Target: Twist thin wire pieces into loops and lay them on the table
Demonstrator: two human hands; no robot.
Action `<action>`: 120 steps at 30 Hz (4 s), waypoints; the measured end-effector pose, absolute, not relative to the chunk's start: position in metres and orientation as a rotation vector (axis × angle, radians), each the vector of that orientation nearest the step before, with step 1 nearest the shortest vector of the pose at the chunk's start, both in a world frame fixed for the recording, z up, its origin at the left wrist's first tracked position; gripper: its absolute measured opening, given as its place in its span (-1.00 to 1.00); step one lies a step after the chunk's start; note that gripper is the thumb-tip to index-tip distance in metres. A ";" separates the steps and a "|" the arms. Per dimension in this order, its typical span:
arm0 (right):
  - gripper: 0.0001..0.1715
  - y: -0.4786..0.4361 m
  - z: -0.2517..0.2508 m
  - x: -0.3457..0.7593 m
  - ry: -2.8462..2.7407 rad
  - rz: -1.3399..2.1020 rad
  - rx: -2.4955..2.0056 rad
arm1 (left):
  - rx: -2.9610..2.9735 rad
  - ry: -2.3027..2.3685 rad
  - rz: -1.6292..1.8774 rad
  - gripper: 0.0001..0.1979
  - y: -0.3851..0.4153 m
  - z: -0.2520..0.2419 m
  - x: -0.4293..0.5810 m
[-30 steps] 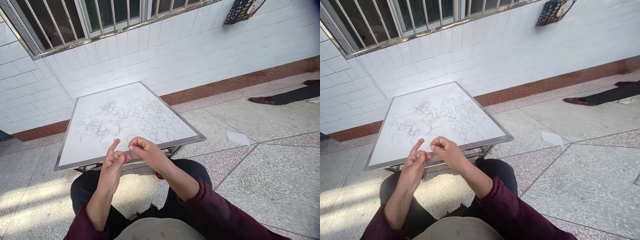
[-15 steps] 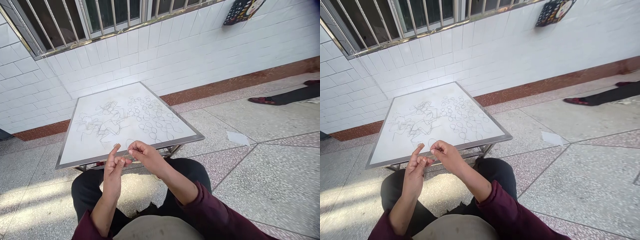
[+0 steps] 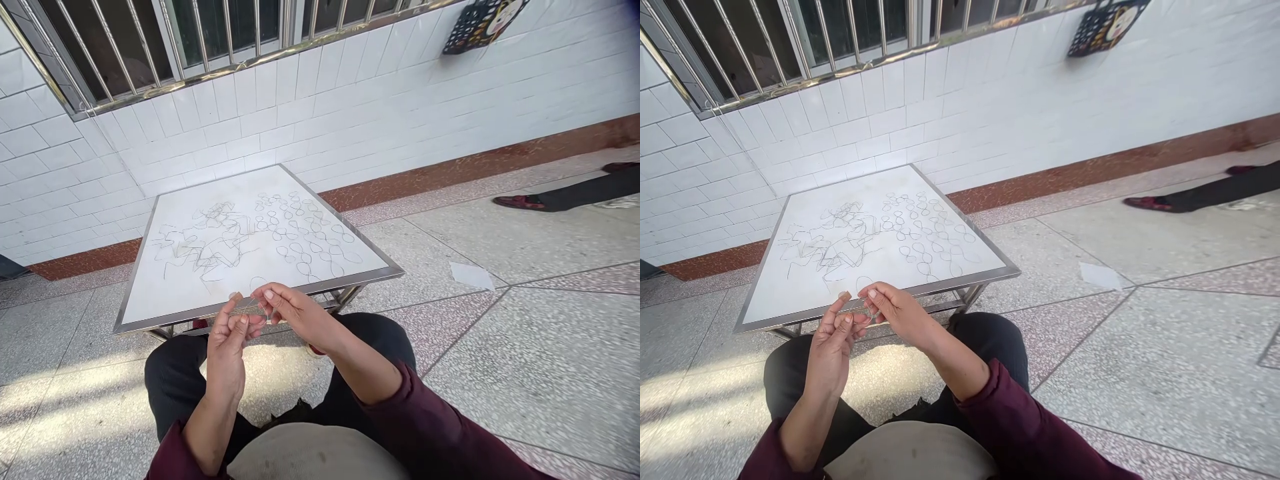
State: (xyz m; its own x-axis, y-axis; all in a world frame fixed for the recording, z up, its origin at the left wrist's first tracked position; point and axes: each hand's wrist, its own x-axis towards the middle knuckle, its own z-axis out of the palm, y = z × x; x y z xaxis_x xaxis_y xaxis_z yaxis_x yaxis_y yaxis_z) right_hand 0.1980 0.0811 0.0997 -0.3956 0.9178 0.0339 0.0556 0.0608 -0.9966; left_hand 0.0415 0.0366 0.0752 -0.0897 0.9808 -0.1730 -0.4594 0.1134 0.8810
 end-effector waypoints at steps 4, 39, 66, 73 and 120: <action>-0.65 0.079 0.098 0.196 -1.581 1.401 -1.062 | 0.683 0.973 1.391 -0.44 0.035 0.074 0.040; -0.77 0.070 0.085 0.184 -1.430 1.407 -1.002 | 0.864 0.864 1.487 -0.39 0.021 0.069 0.043; -0.89 0.059 0.084 0.181 -1.771 1.113 -1.055 | 0.810 1.012 1.438 -0.41 0.019 0.072 0.038; -0.84 0.058 0.074 0.178 -1.994 0.912 -0.971 | 0.704 1.044 1.429 -0.45 0.023 0.068 0.035; -0.70 0.057 0.053 0.175 -1.564 1.638 -0.913 | 0.823 1.156 1.469 -0.53 0.024 0.061 0.027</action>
State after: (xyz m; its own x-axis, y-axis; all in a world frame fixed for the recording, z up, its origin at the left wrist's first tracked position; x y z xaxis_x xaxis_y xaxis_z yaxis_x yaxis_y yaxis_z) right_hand 0.1754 0.0567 0.0527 -0.5184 0.8546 -0.0300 -0.0092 -0.0407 -0.9991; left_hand 0.0267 0.0243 0.0614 -0.2182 0.9724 -0.0820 -0.3091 0.0109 0.9510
